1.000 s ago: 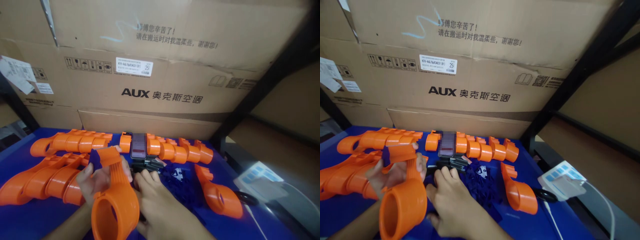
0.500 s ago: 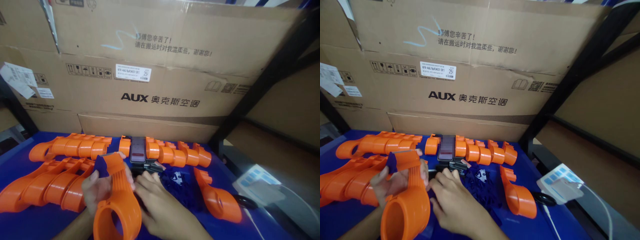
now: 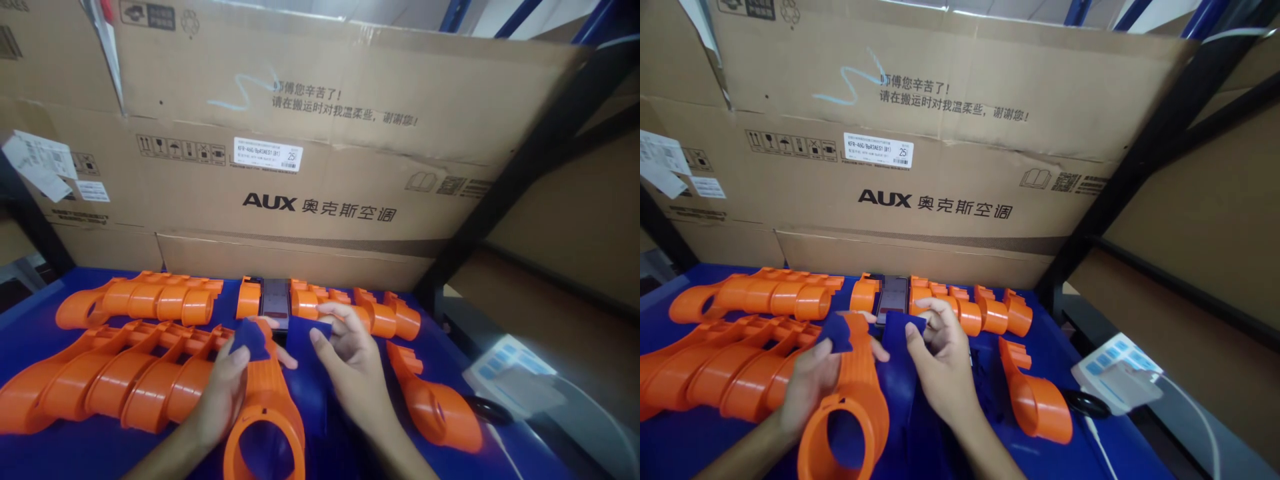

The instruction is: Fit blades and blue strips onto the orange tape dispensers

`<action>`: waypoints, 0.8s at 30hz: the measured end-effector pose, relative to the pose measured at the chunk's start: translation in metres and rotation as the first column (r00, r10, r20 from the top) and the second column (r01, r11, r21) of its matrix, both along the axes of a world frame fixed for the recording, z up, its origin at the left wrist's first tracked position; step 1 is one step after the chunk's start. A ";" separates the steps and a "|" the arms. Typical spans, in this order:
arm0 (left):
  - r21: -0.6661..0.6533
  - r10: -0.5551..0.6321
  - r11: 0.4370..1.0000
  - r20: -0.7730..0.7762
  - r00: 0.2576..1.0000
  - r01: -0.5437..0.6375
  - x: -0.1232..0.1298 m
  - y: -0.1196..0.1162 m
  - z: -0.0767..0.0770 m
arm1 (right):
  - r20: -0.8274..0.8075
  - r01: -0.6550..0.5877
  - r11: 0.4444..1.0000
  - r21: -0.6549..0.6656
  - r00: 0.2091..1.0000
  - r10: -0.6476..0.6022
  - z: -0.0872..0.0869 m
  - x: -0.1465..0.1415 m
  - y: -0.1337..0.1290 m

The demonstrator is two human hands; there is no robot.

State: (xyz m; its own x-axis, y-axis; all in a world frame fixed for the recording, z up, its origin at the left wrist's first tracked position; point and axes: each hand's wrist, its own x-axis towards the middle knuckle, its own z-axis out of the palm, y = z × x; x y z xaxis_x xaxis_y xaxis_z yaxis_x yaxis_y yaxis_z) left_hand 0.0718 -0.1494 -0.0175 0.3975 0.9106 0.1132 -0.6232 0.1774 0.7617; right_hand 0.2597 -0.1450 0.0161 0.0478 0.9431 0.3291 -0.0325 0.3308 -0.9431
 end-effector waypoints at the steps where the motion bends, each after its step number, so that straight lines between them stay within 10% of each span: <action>1: -0.008 0.004 1.000 -0.027 1.000 -0.004 0.003 0.001 -0.001 | -0.019 -0.008 1.000 -0.020 1.000 0.008 -0.001 -0.001 0.000; 12: -0.129 0.148 0.980 -0.017 0.989 -0.149 0.016 0.004 0.004 | 0.218 -0.140 0.990 -0.011 0.966 0.138 0.004 -0.003 -0.001; 24: -0.007 0.002 1.000 -0.156 0.988 -0.003 0.016 -0.001 -0.012 | 0.097 0.052 0.999 -0.016 0.994 -0.050 0.010 0.009 0.000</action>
